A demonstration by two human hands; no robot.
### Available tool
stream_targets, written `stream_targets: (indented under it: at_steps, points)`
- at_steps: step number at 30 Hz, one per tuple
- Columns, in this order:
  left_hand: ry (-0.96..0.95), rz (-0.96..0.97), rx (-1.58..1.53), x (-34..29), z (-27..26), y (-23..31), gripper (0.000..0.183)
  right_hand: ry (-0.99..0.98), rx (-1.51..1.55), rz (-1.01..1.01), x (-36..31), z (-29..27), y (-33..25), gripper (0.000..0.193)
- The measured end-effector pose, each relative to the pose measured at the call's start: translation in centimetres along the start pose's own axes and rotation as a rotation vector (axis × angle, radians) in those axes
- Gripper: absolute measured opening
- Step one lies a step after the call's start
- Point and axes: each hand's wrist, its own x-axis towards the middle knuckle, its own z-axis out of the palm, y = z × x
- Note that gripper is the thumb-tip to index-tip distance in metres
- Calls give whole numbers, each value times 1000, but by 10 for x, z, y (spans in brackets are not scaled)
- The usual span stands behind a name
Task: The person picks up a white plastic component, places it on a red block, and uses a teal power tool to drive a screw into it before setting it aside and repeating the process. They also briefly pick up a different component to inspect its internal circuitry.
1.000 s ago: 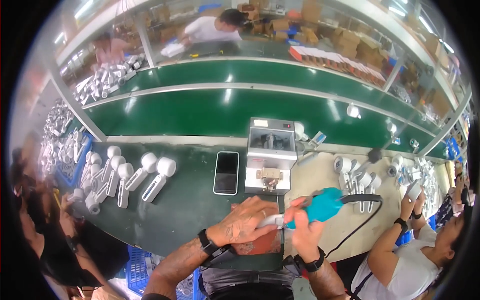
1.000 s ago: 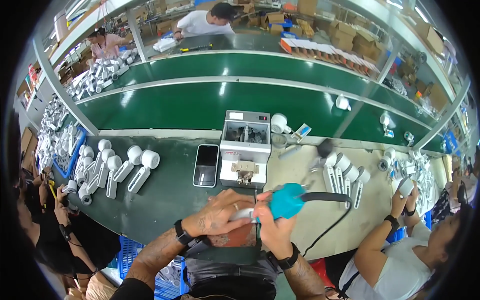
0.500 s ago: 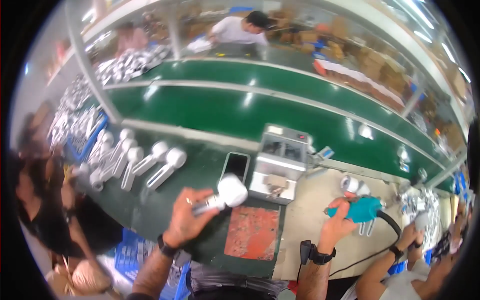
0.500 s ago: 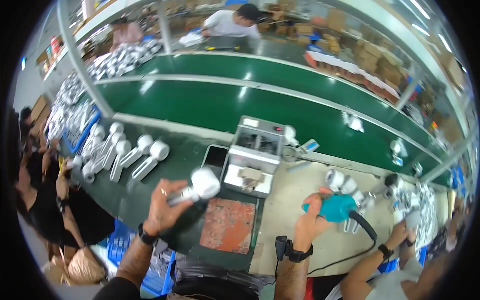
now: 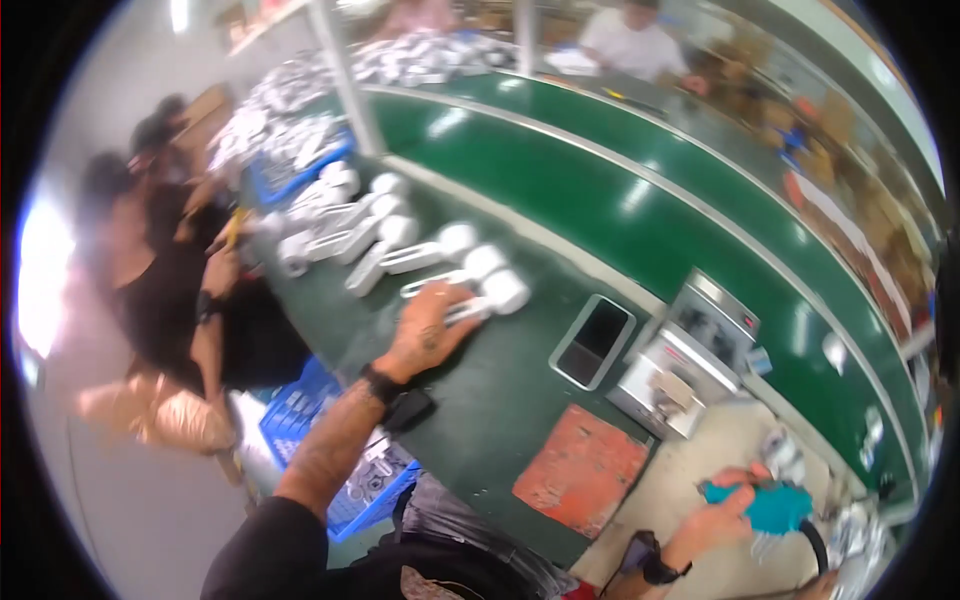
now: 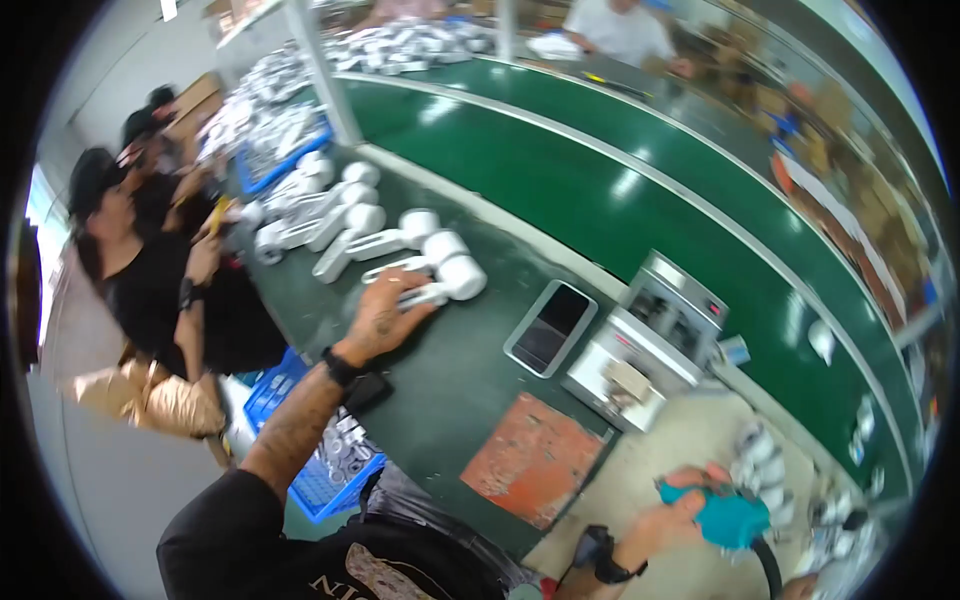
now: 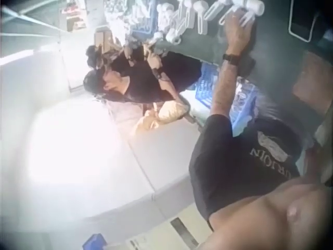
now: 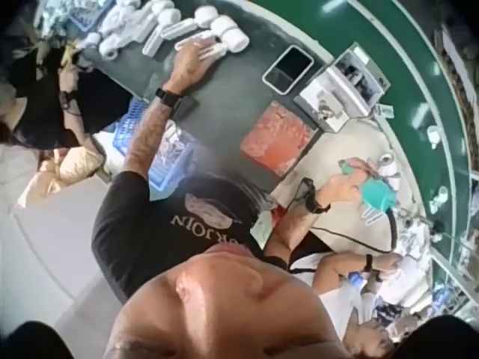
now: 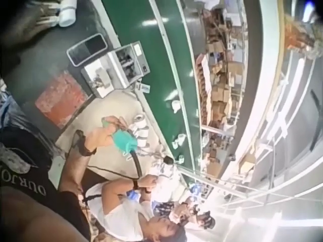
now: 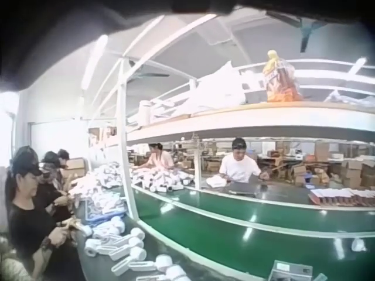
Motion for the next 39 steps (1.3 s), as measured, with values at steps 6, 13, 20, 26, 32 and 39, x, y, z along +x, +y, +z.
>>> stream_targets:
  at_steps: [6, 13, 20, 26, 32, 39]
  points:
    - [33, 30, -23, 8, 24, -8, 33, 33, -145, 19, 4, -3, -9, 51]
    - [73, 7, 77, 7, 3, -19, 37, -85, 48, -54, -5, 7, 0, 57]
    - [35, 26, 6, 39, 13, 55, 54, -58, 95, 22, -1, -3, -3, 56]
    - [-81, -163, -867, 84, 32, 119, 50, -67, 99, -33, -2, 0, 1, 51]
    - [-223, -91, -1231, 90, 54, 140, 50, -64, 131, -15, -3, 0, 2, 56]
    - [-186, -398, -1338, 51, 100, 92, 42, -13, 155, 28, -8, 5, -6, 72]
